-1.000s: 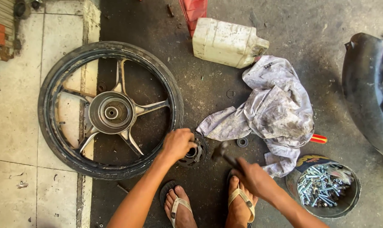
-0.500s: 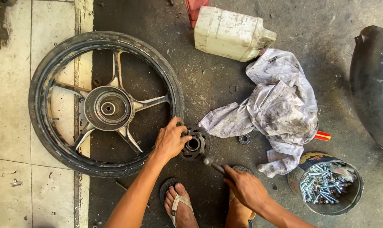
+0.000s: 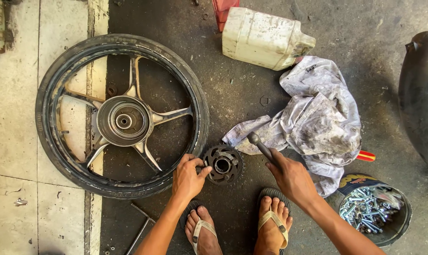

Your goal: Repairing and cleaning a motorcycle wheel and sprocket assembly using a hammer and cloth

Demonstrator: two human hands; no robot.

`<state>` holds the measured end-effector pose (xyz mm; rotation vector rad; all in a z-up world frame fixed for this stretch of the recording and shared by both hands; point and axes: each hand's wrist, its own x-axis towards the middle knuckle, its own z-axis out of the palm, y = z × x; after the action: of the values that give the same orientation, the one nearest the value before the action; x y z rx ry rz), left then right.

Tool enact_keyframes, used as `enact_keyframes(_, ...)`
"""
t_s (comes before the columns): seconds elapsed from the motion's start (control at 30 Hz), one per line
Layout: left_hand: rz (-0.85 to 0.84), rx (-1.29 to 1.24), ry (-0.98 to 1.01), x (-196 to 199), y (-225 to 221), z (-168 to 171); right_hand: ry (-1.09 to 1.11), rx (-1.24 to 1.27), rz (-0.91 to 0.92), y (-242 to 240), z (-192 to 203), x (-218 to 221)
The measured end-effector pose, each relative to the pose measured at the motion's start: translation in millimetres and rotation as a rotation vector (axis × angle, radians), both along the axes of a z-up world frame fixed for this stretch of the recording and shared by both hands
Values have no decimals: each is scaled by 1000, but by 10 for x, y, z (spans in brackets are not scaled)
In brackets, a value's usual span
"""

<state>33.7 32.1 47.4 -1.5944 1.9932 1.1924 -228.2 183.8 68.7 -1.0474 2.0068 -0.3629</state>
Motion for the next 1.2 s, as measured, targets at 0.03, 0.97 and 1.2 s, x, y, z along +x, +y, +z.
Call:
enact_keyframes(0.03,28,-6,-15,-113,-48,185,-18,13,-6,36,-8,5)
enact_keyframes(0.97,-89,-34,135,-223,158,-616,-184,-18,431,942,-481,506)
enact_keyframes(1.2,-159,-36,76,-178,81,-446,-70,194,517,883,-313,774)
